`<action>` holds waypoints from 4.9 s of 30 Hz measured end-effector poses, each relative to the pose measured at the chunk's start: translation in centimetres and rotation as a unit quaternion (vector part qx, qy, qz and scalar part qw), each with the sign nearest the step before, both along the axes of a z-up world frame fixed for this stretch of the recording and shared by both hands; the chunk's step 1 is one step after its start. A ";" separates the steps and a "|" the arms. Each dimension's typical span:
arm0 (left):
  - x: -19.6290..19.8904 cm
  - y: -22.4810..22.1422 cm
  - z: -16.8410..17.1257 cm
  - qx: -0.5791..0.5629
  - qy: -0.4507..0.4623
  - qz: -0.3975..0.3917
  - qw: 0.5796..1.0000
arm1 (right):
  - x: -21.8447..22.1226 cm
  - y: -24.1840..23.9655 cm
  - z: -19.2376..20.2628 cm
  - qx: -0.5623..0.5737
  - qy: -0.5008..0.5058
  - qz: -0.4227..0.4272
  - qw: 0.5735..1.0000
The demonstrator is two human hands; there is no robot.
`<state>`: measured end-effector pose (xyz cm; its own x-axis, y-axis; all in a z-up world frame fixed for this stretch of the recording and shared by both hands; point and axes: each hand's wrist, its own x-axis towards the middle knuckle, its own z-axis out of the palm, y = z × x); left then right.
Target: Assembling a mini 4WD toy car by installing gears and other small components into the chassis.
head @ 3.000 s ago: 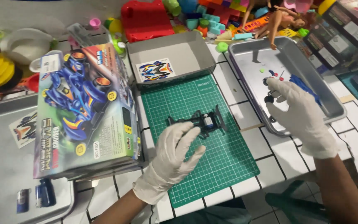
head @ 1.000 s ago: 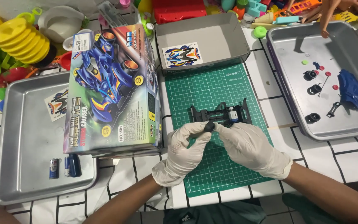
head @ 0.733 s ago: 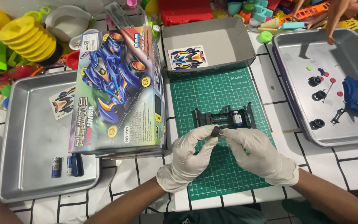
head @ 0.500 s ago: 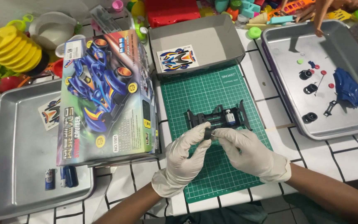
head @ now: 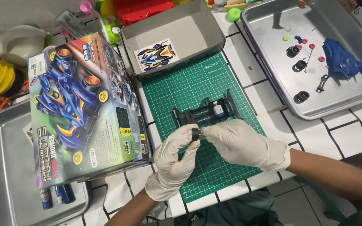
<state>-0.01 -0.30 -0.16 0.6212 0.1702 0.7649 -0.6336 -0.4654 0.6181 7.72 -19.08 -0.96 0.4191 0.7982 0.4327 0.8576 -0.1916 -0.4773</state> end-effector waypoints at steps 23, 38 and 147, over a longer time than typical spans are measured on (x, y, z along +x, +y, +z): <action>-0.2 -0.4 -0.5 0.156 -0.005 0.079 0.985 | 0.4 0.1 0.4 0.059 0.083 0.053 0.993; -0.7 -3.1 5.0 -0.001 0.103 -0.020 0.995 | 1.5 -3.4 2.0 0.089 -0.083 0.030 0.992; 4.3 -0.2 -3.6 0.367 0.161 0.086 0.912 | -0.4 -4.7 0.1 -0.169 0.050 -0.240 0.955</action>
